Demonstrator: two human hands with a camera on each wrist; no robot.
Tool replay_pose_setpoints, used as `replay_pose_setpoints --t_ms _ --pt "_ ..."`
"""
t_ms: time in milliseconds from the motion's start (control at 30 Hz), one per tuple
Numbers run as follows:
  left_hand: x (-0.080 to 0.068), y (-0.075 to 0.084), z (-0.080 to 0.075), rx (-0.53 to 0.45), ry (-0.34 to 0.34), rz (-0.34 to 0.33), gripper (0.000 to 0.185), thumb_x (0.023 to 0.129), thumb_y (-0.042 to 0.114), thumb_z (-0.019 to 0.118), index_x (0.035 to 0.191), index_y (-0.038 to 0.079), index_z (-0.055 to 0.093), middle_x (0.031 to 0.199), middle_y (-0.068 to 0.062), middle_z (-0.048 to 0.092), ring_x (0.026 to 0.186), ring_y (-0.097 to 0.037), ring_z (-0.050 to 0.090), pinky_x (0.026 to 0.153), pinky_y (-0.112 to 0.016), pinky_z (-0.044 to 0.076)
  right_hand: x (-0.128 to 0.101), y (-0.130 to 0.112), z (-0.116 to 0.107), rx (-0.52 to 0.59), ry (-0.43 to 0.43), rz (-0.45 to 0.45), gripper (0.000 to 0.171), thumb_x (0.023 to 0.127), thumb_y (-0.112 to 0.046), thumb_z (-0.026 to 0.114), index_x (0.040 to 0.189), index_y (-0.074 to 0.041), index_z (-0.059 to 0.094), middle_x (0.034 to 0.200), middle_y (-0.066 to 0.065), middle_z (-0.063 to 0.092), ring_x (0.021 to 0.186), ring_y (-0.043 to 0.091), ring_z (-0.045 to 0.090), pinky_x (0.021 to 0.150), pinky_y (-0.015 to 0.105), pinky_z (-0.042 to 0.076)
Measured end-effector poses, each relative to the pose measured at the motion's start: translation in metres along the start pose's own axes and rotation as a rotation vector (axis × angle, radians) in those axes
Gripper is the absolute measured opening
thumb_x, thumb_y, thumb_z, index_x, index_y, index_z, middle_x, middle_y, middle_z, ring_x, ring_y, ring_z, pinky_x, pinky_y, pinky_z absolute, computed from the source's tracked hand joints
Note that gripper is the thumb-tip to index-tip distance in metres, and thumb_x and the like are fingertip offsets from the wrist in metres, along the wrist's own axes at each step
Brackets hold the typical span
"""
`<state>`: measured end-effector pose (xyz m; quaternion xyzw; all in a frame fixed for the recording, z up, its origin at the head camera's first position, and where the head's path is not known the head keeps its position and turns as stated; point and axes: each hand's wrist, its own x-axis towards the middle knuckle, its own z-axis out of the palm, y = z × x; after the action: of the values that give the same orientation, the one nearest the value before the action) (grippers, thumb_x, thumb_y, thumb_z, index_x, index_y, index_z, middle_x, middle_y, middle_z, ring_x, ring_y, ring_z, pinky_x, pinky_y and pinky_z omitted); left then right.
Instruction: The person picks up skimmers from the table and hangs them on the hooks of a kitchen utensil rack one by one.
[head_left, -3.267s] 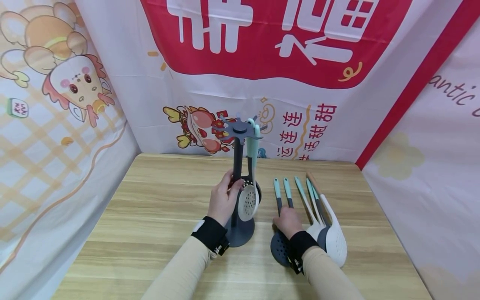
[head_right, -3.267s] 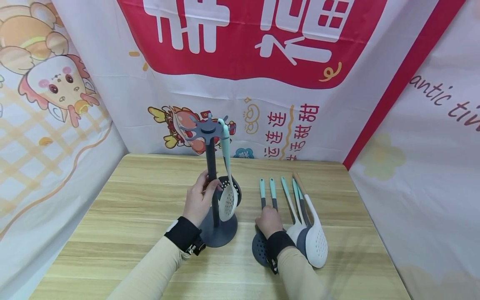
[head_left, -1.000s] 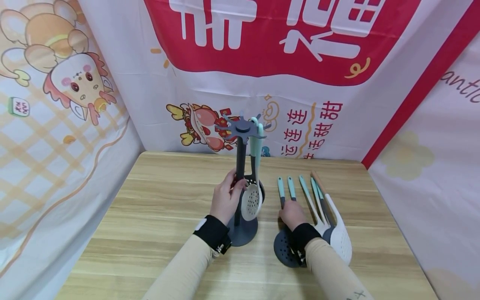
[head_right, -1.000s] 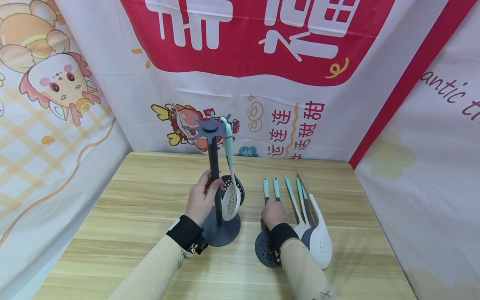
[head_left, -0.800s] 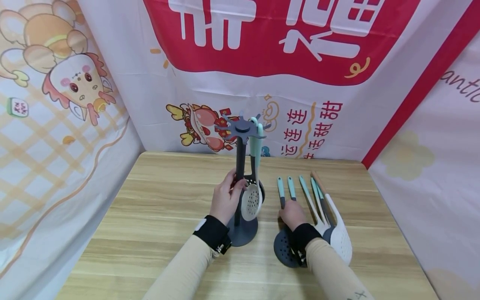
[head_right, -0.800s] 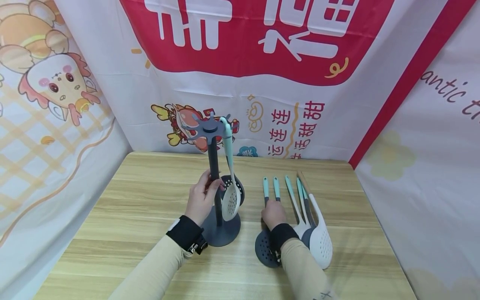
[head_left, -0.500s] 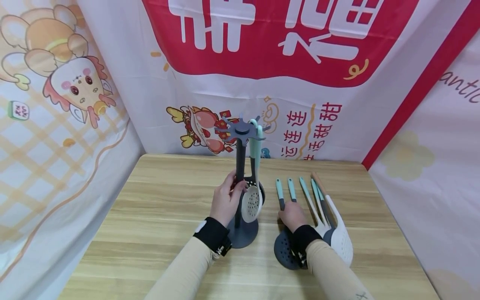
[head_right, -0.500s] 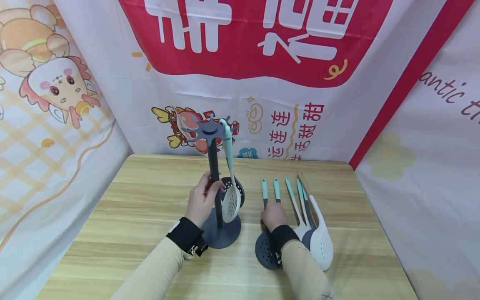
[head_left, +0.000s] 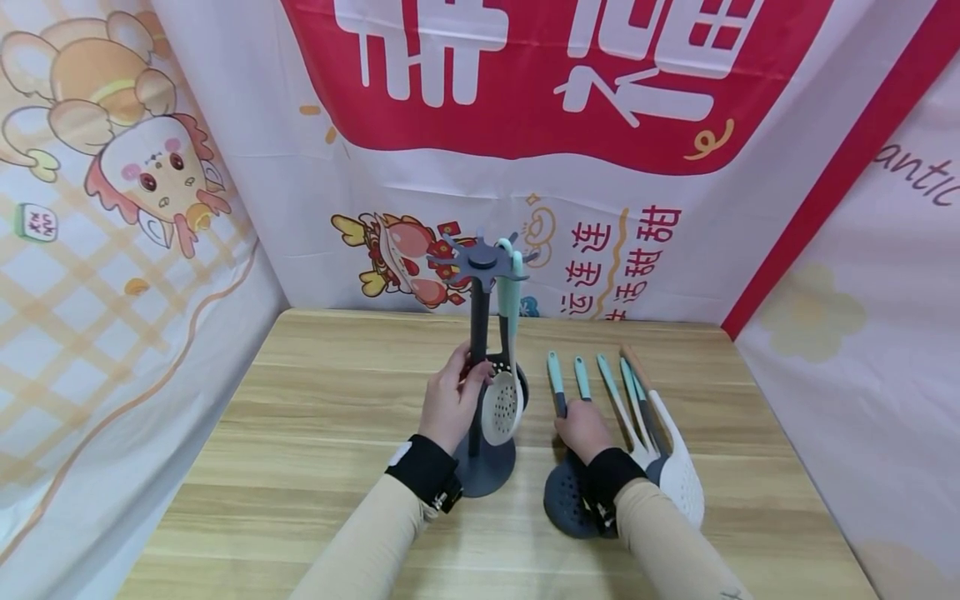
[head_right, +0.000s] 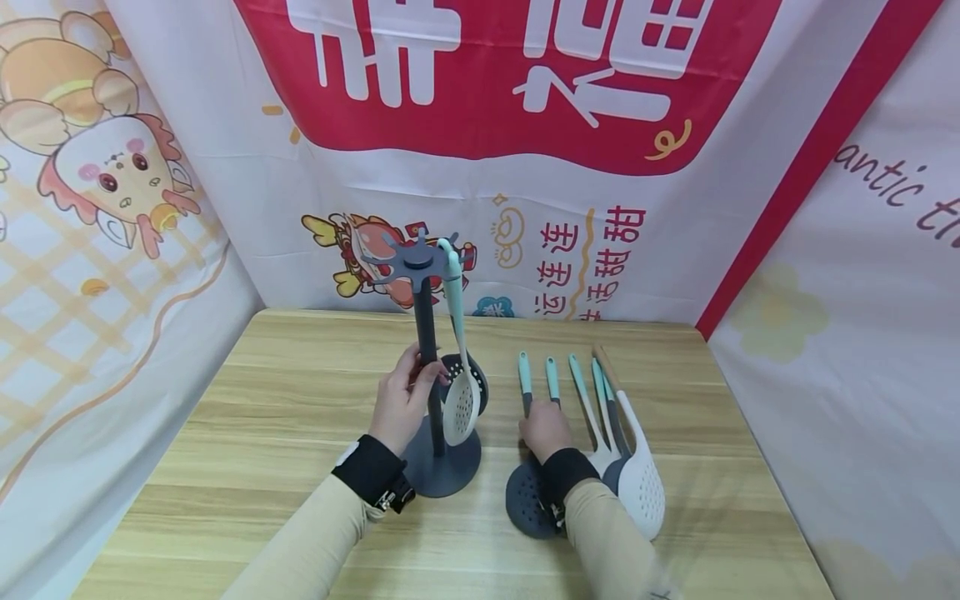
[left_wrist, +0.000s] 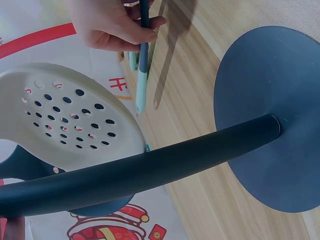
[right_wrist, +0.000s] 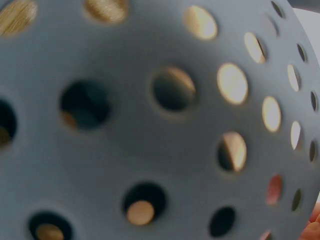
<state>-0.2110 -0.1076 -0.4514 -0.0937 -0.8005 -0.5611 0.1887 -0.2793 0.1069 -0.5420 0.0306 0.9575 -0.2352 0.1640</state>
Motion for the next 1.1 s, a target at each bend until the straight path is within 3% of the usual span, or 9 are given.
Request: replay_pose_setpoints --t_ms 433,600,1100 --pt "0.000 -0.002 0.001 0.003 0.006 0.005 0.031 0.102 0.021 0.054 0.130 0.007 0.054 0.102 -0.012 0.070 0.087 -0.023 0.069 0.083 -0.036 0.060 -0.011 -0.007 -0.011 0.039 0.043 -0.100 0.017 0.094 -0.014 0.056 0.079 -0.006 0.059 0.070 0.008 0.055 0.060 0.021 0.050 0.054 0.028 0.038" --pt "0.000 -0.001 0.001 -0.003 0.008 0.010 0.031 0.102 0.020 0.054 0.130 0.006 0.055 0.102 -0.013 0.070 0.086 -0.023 0.070 0.082 -0.035 0.060 -0.013 -0.012 -0.012 0.037 0.044 -0.093 0.015 0.095 -0.015 0.056 0.086 -0.005 0.063 0.075 0.008 0.059 0.065 0.021 0.053 0.056 0.028 0.040" --pt "0.001 -0.001 0.000 -0.003 0.009 0.014 0.031 0.102 0.020 0.053 0.128 0.004 0.055 0.100 -0.013 0.070 0.087 -0.023 0.069 0.081 -0.035 0.060 -0.017 -0.023 -0.011 0.089 -0.002 -0.058 0.018 0.099 -0.015 0.051 0.090 -0.005 0.063 0.064 0.005 0.053 0.049 0.016 0.046 0.046 0.025 0.037"
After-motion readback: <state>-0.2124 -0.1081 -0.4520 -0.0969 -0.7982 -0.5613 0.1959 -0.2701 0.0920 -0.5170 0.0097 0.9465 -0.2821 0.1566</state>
